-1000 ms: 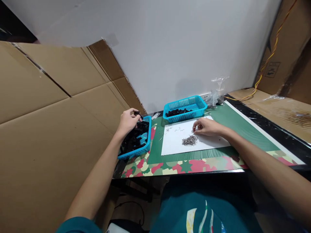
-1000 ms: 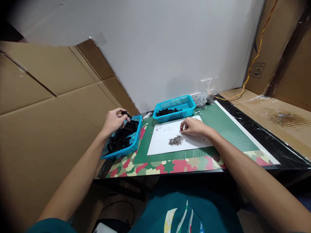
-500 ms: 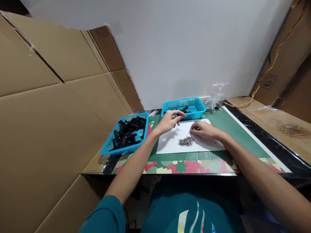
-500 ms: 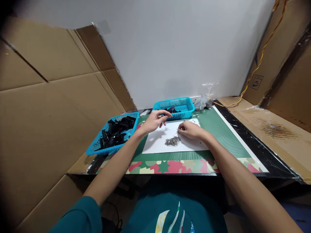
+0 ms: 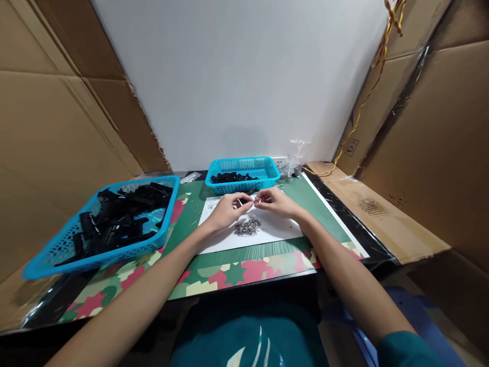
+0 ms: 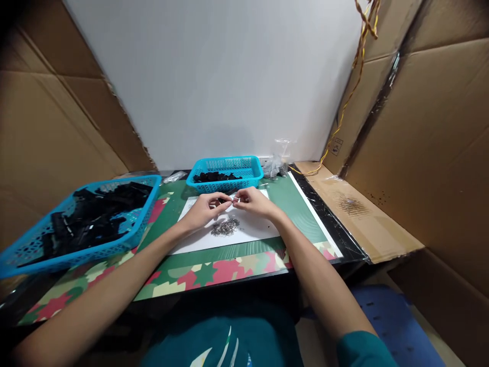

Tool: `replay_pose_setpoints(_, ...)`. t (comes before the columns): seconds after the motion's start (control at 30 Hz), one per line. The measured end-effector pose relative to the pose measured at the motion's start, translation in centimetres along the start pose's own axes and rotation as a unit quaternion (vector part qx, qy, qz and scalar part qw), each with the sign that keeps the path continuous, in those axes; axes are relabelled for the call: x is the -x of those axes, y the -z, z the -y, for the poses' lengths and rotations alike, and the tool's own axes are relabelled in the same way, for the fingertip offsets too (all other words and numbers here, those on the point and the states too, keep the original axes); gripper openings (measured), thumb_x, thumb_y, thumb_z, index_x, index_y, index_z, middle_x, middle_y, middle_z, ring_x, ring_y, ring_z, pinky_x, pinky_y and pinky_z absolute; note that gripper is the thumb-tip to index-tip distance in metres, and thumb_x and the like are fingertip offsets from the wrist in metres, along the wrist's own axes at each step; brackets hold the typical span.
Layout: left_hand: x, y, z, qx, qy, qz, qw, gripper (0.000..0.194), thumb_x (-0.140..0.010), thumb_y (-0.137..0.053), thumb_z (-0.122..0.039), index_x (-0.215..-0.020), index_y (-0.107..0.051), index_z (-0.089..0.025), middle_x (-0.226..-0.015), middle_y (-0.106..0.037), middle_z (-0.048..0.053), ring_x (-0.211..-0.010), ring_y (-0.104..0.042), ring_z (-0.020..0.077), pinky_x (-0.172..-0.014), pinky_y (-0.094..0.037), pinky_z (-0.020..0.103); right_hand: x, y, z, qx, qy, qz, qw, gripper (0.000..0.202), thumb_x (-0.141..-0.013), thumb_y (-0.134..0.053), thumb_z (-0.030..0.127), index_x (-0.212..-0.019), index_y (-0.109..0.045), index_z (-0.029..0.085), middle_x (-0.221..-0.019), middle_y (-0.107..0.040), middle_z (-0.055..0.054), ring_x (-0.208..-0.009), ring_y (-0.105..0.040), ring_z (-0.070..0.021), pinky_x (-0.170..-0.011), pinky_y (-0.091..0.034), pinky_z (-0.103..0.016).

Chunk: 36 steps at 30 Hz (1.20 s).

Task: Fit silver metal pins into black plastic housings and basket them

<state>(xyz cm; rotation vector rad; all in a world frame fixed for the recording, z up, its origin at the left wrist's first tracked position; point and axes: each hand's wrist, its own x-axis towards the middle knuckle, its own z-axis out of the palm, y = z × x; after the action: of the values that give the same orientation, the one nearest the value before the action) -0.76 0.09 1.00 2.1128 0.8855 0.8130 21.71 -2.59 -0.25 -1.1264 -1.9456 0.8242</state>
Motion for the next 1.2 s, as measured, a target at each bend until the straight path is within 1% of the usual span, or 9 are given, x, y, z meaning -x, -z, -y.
replay_pose_setpoints(0.1,0.1,-0.4,-0.4,-0.004,-0.008,0.010,1.000,0.037,-0.093,-0.070,-0.052,-0.100,-0.080,-0.018,-0.100,-0.079,0.009,-0.073,-0.062,0.0177,-0.066,-0.049,0.031,0.1,0.2,0.1,-0.045,0.002,-0.034,0.998,0.022,-0.091,-0.072,0.039,-0.090,-0.070,0.017,-0.087,-0.069,-0.004,-0.079,-0.058,-0.0176,-0.070,-0.041,-0.029)
replay_pose_setpoints(0.23,-0.1,0.1,0.1,-0.017,-0.016,-0.020,1.000,0.035,-0.095,-0.069,-0.050,-0.101,-0.081,-0.018,-0.100,-0.080,0.009,-0.082,-0.065,0.0200,-0.070,-0.048,0.030,0.1,0.2,0.5,-0.050,-0.009,-0.029,0.998,0.022,-0.091,-0.071,0.039,-0.088,-0.069,0.018,-0.084,-0.066,-0.003,-0.078,-0.056,-0.0176,-0.070,-0.041,-0.030)
replay_pose_setpoints(0.37,-0.3,0.4,0.6,-0.009,-0.015,-0.019,1.000,0.035,-0.094,-0.071,-0.051,-0.102,-0.081,-0.018,-0.099,-0.080,0.008,-0.078,-0.063,0.0185,-0.068,-0.046,0.030,0.2,0.2,0.9,-0.055,-0.014,-0.033,0.998,0.021,-0.092,-0.070,0.038,-0.088,-0.068,0.018,-0.081,-0.064,-0.002,-0.075,-0.054,-0.0164,-0.070,-0.040,-0.030)
replay_pose_setpoints(0.63,0.0,-0.2,-0.1,0.015,-0.019,-0.011,1.000,0.036,-0.098,-0.066,-0.051,-0.097,-0.077,-0.018,-0.095,-0.078,0.007,-0.082,-0.065,0.0197,-0.073,-0.047,0.031,0.4,0.1,1.0,-0.062,-0.011,-0.006,0.998,0.030,-0.092,-0.070,0.047,-0.088,-0.070,0.017,-0.080,-0.063,-0.002,-0.074,-0.051,-0.0165,-0.067,-0.037,-0.030)
replay_pose_setpoints(0.8,0.1,-0.2,-0.3,-0.006,-0.013,-0.013,1.000,0.037,-0.097,-0.066,-0.053,-0.097,-0.077,-0.018,-0.096,-0.078,0.007,-0.080,-0.064,0.0195,-0.071,-0.047,0.032,0.5,0.1,1.1,-0.063,-0.024,-0.002,0.998,0.032,-0.091,-0.070,0.048,-0.088,-0.069,0.017,-0.075,-0.059,-0.001,-0.070,-0.049,-0.0156,-0.064,-0.033,-0.030)
replay_pose_setpoints(0.9,0.3,-0.3,-0.4,-0.028,-0.024,-0.008,0.999,0.037,-0.099,-0.064,-0.053,-0.099,-0.077,-0.018,-0.100,-0.078,0.008,-0.084,-0.065,0.0207,-0.072,-0.047,0.032,0.5,0.1,1.2,-0.061,-0.026,0.000,0.998,0.034,-0.091,-0.070,0.051,-0.087,-0.069,0.017,-0.075,-0.058,0.000,-0.070,-0.047,-0.0151,-0.063,-0.032,-0.029)
replay_pose_setpoints(1.03,0.3,-0.4,-0.3,-0.040,-0.020,-0.031,0.999,0.034,-0.100,-0.062,-0.049,-0.098,-0.076,-0.019,-0.095,-0.076,0.007,-0.081,-0.063,0.0200,-0.071,-0.045,0.032,0.6,0.0,1.0,-0.055,-0.040,0.001,0.998,0.039,-0.091,-0.069,0.055,-0.088,-0.069,0.016,-0.075,-0.059,-0.001,-0.069,-0.047,-0.0152,-0.062,-0.032,-0.029)
replay_pose_setpoints(1.13,0.2,-0.4,0.1,-0.037,-0.010,-0.053,0.998,0.031,-0.099,-0.063,-0.048,-0.096,-0.074,-0.018,-0.090,-0.074,0.005,-0.076,-0.060,0.0186,-0.071,-0.044,0.032,0.7,0.0,1.0,-0.031,-0.047,0.002,0.998,0.040,-0.091,-0.069,0.054,-0.094,-0.073,0.015,-0.079,-0.063,-0.003,-0.071,-0.050,-0.0160,-0.063,-0.034,-0.029)
replay_pose_setpoints(1.2,0.1,-0.4,0.2,-0.033,-0.013,-0.054,0.998,0.030,-0.099,-0.064,-0.047,-0.095,-0.074,-0.018,-0.090,-0.073,0.004,-0.076,-0.059,0.0185,-0.072,-0.044,0.032,0.8,0.1,1.0,-0.020,-0.046,0.006,0.999,0.041,-0.092,-0.067,0.054,-0.097,-0.075,0.015,-0.080,-0.064,-0.003,-0.071,-0.050,-0.0161,-0.063,-0.034,-0.030)
